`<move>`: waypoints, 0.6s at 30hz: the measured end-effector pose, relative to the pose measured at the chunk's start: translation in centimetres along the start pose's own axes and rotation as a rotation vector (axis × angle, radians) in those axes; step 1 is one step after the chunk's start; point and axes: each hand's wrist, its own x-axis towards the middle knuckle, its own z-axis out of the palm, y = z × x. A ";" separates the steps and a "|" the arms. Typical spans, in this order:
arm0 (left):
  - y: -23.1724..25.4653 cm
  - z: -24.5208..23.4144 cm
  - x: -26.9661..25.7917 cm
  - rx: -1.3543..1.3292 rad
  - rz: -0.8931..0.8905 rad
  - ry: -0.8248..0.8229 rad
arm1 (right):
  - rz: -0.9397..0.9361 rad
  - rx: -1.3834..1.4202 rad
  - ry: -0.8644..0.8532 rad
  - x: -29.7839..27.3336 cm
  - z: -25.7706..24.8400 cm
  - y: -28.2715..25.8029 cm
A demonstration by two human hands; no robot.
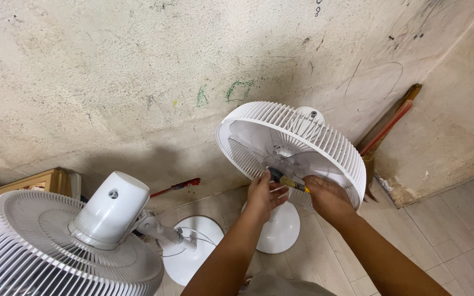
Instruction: The person disassembles a standing electric fan by removing the front grille, fan blades, and rear grille using a screwdriver and a brush. The removed parts are placed on a nearby desk.
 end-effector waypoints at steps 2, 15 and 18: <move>0.2 0.2 -0.2 -0.017 0.007 0.003 | -0.096 -0.014 0.115 -0.2 0.0 -0.1; 2.5 -6.7 8.7 0.305 0.570 0.530 | -0.217 0.256 0.730 -8.6 -3.5 -0.8; 6.6 -10.3 12.7 0.447 0.983 0.582 | -0.045 0.090 0.804 -8.8 -5.4 -0.9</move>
